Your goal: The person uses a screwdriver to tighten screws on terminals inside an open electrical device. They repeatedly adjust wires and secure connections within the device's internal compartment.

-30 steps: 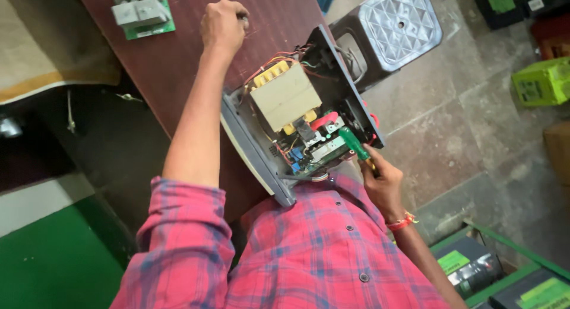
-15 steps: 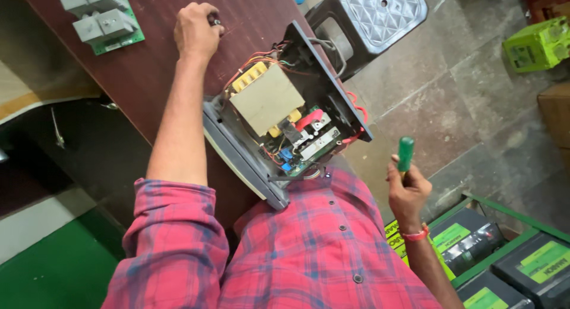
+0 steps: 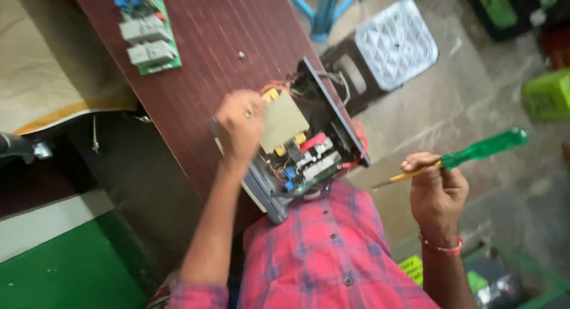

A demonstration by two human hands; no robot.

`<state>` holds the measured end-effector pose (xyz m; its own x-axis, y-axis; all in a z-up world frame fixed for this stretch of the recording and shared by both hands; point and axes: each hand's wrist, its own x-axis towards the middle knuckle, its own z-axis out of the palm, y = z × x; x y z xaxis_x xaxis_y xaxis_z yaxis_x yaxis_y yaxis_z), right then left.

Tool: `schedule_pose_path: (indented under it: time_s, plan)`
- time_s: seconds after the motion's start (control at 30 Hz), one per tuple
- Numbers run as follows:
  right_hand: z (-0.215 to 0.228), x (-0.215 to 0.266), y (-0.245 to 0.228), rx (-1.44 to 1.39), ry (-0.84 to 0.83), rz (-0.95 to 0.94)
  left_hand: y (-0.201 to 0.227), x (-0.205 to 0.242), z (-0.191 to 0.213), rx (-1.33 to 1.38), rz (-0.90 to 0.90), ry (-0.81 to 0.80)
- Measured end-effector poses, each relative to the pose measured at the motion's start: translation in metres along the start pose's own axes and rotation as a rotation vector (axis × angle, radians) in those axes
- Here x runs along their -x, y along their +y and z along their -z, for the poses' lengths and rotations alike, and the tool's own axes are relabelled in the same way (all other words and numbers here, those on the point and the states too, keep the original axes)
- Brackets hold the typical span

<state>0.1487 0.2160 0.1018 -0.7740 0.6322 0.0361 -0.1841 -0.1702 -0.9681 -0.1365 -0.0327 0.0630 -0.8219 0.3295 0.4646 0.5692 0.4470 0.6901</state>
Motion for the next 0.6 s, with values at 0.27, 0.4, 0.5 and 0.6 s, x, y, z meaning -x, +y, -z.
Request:
schedule_pose_path:
  time_s: [0.27,0.4,0.5,0.6]
  plan:
    - [-0.033,-0.066,-0.036,0.371,-0.189,0.001,0.096,0.057,-0.003,0.071,0.148,-0.022]
    - [-0.049,-0.076,-0.039,0.351,-0.32,0.038,0.104,0.07,-0.006,0.064,0.174,-0.008]
    - [-0.055,-0.085,-0.039,0.326,-0.389,0.023,0.104,0.074,-0.008,0.033,0.188,-0.006]
    - [-0.057,-0.089,-0.042,0.319,-0.41,0.017,0.106,0.08,-0.007,-0.031,0.226,0.003]
